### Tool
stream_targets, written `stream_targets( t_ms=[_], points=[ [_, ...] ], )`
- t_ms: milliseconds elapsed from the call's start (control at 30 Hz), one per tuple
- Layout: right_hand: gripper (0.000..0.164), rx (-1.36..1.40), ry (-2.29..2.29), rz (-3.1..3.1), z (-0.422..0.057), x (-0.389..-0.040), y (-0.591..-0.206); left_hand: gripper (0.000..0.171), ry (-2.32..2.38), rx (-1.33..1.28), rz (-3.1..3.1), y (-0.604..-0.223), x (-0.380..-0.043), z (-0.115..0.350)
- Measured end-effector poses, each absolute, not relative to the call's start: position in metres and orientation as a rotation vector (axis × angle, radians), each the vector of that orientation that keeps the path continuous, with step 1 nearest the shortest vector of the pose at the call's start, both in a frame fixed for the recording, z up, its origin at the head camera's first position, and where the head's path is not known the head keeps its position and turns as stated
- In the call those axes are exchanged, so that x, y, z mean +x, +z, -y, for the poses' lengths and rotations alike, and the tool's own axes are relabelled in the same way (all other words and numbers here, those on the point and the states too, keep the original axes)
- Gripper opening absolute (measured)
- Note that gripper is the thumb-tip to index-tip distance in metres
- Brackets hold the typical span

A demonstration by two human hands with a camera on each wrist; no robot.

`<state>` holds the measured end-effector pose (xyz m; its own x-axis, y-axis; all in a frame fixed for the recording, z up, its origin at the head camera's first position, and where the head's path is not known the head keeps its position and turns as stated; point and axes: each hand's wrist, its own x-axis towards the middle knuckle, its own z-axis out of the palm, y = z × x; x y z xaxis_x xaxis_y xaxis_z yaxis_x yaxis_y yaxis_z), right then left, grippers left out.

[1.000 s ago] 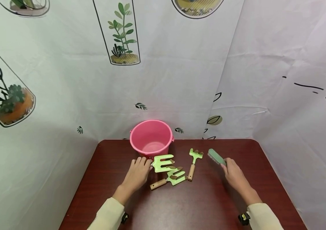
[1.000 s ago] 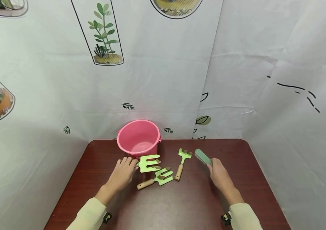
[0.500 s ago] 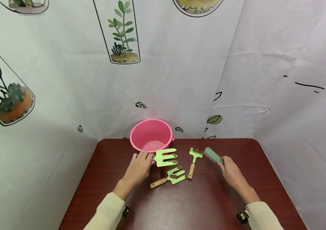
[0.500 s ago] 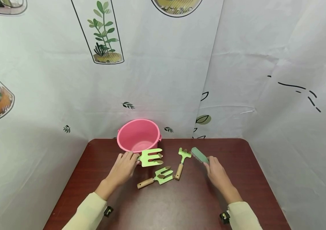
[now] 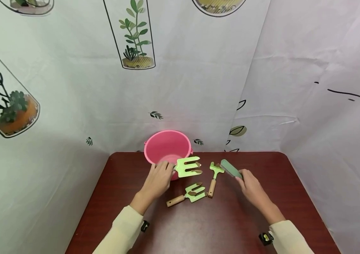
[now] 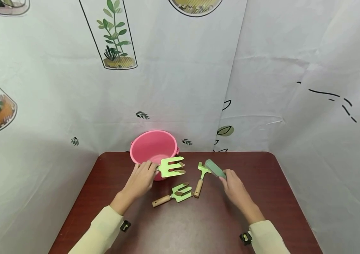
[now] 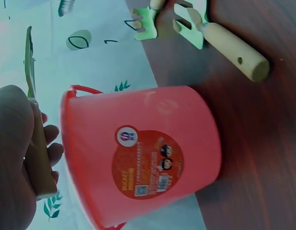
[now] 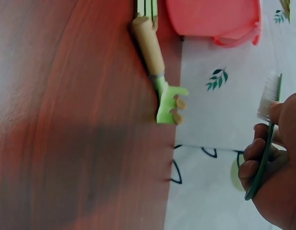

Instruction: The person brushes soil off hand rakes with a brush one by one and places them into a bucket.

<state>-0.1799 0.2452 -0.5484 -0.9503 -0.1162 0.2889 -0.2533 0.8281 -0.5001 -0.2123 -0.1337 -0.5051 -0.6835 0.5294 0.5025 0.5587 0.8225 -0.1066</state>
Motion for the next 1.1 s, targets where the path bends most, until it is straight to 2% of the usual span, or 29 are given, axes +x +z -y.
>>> stream_targets(
  t_ms=[233,867,1100],
  points=[
    [0.024,0.332,0.833,2.748,-0.232,-0.182,-0.537,0.018,-0.050,-0.794,2.495,-0.499,-0.217,0.122],
    [0.023,0.459,0.817,2.608,-0.210,-0.181,-0.507,0.034,0.054,-0.776,2.507,-0.488,-0.221,0.094],
    [0.023,0.497,0.801,2.652,-0.200,-0.183,-0.499,0.027,0.059,-0.771,2.552,-0.486,-0.223,0.087]
  ],
)
